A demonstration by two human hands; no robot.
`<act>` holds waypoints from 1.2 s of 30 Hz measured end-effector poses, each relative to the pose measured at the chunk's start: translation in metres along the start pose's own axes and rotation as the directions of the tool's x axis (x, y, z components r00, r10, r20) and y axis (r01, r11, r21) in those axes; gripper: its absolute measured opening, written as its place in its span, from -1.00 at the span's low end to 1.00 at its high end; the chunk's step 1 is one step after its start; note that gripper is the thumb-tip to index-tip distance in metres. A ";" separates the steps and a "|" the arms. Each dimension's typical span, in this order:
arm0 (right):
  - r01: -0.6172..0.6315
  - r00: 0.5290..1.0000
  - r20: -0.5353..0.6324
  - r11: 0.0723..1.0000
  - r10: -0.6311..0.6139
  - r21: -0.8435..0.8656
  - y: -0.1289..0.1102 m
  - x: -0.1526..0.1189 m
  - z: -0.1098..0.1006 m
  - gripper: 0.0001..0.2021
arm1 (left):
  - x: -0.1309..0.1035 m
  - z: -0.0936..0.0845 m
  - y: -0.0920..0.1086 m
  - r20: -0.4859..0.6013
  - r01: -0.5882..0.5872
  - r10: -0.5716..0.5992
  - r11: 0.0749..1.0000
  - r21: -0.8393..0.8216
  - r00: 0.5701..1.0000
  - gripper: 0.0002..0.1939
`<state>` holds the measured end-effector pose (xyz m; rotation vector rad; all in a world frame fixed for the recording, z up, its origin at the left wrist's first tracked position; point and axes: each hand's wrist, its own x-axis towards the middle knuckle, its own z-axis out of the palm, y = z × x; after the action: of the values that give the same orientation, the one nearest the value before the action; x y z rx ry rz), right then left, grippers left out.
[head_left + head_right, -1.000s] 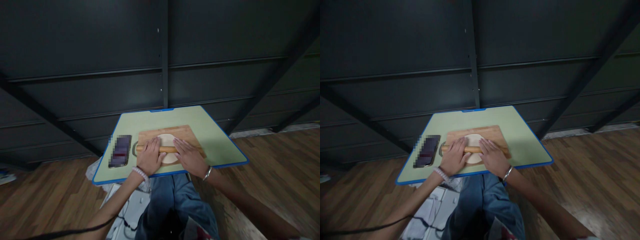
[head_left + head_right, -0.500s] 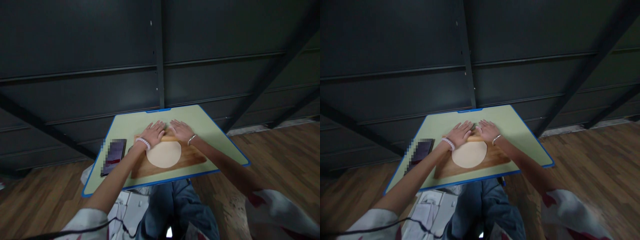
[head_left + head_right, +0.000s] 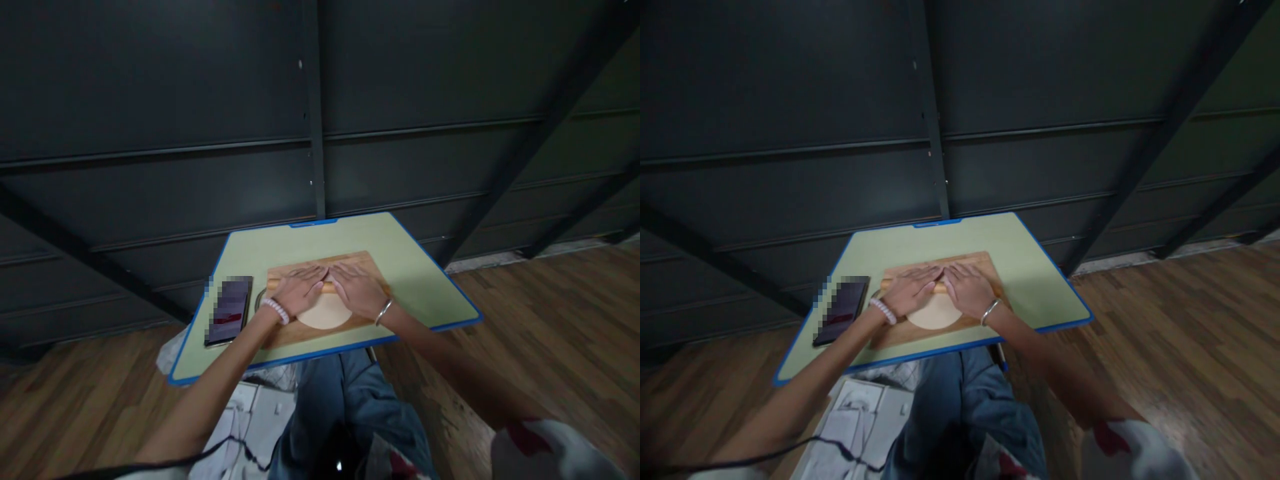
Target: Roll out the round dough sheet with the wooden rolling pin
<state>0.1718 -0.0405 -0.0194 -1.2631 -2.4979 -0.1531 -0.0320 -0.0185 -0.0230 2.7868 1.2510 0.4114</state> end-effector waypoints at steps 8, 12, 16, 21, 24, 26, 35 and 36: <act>0.039 0.999 0.004 0.998 -0.039 0.041 -0.042 -0.036 -0.011 -0.57 | -0.043 -0.009 0.012 -0.044 -0.041 0.033 0.980 -0.195 0.999 -0.55; 0.077 0.997 0.028 0.997 -0.077 0.008 -0.057 -0.048 -0.015 -0.49 | -0.056 -0.008 0.010 -0.093 -0.086 0.062 0.958 -0.274 0.994 -0.60; 0.103 0.993 0.060 0.995 -0.102 -0.016 -0.067 -0.052 -0.019 -0.48 | -0.065 -0.006 0.012 -0.223 -0.123 0.041 0.921 -0.368 0.974 -0.65; 0.097 0.994 0.054 0.995 -0.098 0.019 -0.070 -0.052 -0.019 -0.60 | -0.073 0.000 0.022 -0.317 -0.049 -0.094 0.907 -0.417 0.944 -0.70; 0.031 0.999 0.029 0.998 -0.033 0.046 -0.071 -0.052 -0.018 -0.69 | -0.074 0.003 0.030 -0.380 0.019 -0.202 0.901 -0.434 0.903 -0.74; -0.004 1.000 0.030 0.999 0.003 0.053 -0.072 -0.052 -0.019 -0.69 | -0.073 0.004 0.033 -0.409 0.049 -0.242 0.903 -0.427 0.880 -0.75; -0.015 0.998 0.068 1.000 0.013 0.027 -0.081 -0.056 -0.027 -0.67 | -0.082 -0.001 0.027 -0.385 0.036 -0.229 0.893 -0.448 0.894 -0.75; -0.012 0.998 0.069 1.000 0.010 0.029 -0.082 -0.057 -0.027 -0.67 | -0.084 -0.001 0.026 -0.398 0.033 -0.236 0.890 -0.454 0.887 -0.76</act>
<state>0.1445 -0.1392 -0.0088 -1.2916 -2.5405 -0.0714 -0.0662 -0.0983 -0.0362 2.2687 1.2223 1.2087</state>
